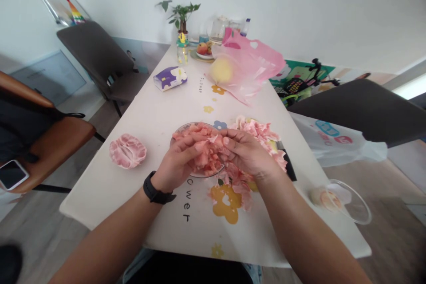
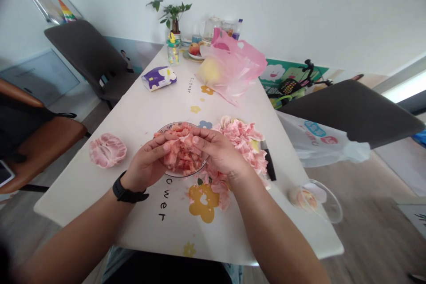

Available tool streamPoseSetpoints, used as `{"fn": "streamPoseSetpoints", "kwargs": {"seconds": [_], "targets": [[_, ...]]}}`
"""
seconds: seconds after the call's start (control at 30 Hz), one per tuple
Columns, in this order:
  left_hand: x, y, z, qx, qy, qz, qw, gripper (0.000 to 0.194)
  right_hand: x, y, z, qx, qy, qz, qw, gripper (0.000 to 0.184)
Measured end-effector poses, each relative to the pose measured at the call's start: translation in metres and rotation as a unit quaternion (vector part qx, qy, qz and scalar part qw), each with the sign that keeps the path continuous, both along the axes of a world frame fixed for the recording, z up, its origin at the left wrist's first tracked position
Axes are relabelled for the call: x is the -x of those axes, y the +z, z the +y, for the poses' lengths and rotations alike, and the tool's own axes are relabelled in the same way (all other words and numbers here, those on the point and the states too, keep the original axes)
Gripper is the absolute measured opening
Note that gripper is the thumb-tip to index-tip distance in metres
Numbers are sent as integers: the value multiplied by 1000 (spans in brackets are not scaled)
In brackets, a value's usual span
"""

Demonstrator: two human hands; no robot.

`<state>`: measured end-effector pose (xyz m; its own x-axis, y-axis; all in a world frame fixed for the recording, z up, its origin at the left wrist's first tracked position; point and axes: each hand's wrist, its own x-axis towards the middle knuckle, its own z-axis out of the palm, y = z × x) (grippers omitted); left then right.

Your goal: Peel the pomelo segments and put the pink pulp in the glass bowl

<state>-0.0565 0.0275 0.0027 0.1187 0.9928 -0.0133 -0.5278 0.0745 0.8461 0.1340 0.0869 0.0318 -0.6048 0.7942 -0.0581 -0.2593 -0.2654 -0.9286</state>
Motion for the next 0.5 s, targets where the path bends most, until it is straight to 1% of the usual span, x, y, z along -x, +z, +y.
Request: {"fn": "streamPoseSetpoints", "kwargs": {"seconds": [0.13, 0.23, 0.33, 0.4, 0.43, 0.5], "targets": [[2, 1, 3, -6, 15, -23, 1000, 31, -1, -1, -5, 23, -33, 17, 999, 35], [1, -1, 5, -19, 37, -30, 999, 25, -5, -6, -6, 11, -42, 14, 999, 35], [-2, -5, 5, -35, 60, 20, 997, 26, -6, -9, -9, -57, -40, -17, 997, 26], [-3, -8, 3, -29, 60, 61, 996, 22, -4, -9, -13, -109, -54, -39, 992, 20], [-4, -9, 2, -24, 57, 77, 995, 24, -2, -8, -14, -127, -64, -45, 989, 19], [-4, -10, 0, -24, 59, 93, 994, 36, 3, -7, -17, -156, -83, -52, 983, 18]]}}
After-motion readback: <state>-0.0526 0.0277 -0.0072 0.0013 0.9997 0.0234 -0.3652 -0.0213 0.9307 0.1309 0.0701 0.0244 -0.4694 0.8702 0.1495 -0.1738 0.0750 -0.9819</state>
